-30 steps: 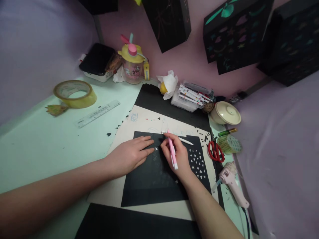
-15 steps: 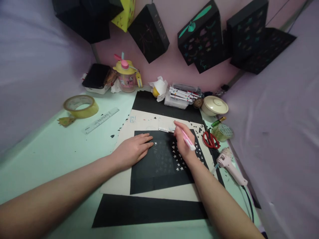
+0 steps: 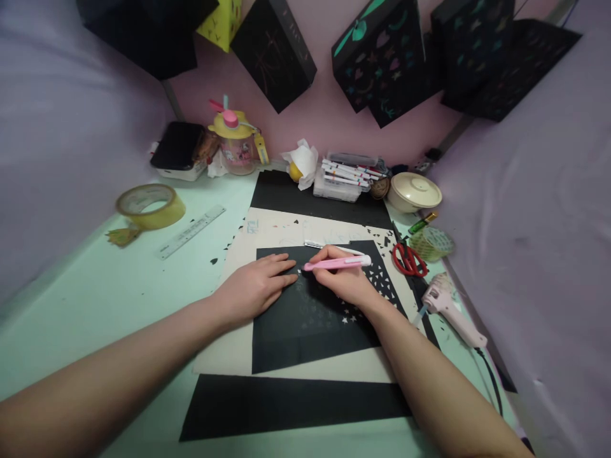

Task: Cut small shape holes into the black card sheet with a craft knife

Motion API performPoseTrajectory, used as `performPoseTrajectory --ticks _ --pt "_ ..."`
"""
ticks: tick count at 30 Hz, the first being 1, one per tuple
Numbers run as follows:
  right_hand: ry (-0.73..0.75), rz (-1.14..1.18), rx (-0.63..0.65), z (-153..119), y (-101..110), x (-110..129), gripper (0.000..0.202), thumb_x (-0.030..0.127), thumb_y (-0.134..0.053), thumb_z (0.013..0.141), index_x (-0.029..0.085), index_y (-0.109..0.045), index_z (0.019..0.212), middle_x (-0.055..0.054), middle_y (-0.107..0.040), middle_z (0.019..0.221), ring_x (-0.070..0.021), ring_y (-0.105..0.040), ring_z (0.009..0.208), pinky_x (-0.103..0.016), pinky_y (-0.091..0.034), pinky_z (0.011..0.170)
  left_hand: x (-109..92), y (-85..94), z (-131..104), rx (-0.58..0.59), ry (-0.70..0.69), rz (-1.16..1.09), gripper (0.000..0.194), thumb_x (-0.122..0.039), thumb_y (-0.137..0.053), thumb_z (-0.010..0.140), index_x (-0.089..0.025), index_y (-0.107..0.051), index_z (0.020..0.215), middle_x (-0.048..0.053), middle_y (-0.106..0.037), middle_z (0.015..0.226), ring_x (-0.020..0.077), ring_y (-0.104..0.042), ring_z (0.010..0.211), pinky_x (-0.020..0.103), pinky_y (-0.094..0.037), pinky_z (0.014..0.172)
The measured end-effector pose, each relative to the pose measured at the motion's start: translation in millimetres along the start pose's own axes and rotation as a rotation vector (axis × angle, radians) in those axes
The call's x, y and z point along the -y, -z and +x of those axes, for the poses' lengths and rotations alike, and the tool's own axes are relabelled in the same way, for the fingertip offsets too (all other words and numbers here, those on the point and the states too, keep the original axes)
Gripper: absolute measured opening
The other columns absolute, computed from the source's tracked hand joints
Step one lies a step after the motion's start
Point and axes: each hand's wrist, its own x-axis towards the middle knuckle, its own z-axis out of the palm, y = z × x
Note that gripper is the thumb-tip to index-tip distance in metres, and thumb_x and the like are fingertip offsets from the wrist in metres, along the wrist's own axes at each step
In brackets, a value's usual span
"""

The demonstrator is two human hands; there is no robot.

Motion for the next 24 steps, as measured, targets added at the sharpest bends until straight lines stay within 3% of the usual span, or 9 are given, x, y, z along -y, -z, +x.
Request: performPoseTrajectory --ticks 12,24 --pt "-0.067 -0.004 0.115 -0.3 -0.4 -3.4 0.010 0.017 -0.057 0.075 0.018 -0.065 0.080 -0.001 -0.069 0.076 -0.0138 -0.059 0.064 -0.024 -0.045 0.057 1.5 -1.1 1.0 0.003 -0.016 -0.064 0.033 -0.017 -0.043 0.091 -0.017 -0.064 0.115 0.012 -0.057 0.130 0.0283 -0.046 0.127 0.048 -0.041 0.103" --pt "-0.066 -0.023 0.053 3.1 -2.8 -5.9 0.010 0.019 -0.057 0.075 0.019 -0.065 0.081 -0.001 -0.067 0.075 -0.0147 -0.059 0.066 -0.026 -0.045 0.060 1.2 0.0 1.9 0.011 -0.007 -0.083 0.032 -0.017 -0.042 0.091 -0.017 -0.064 0.115 0.012 -0.058 0.129 0.0273 -0.046 0.127 0.048 -0.041 0.103"
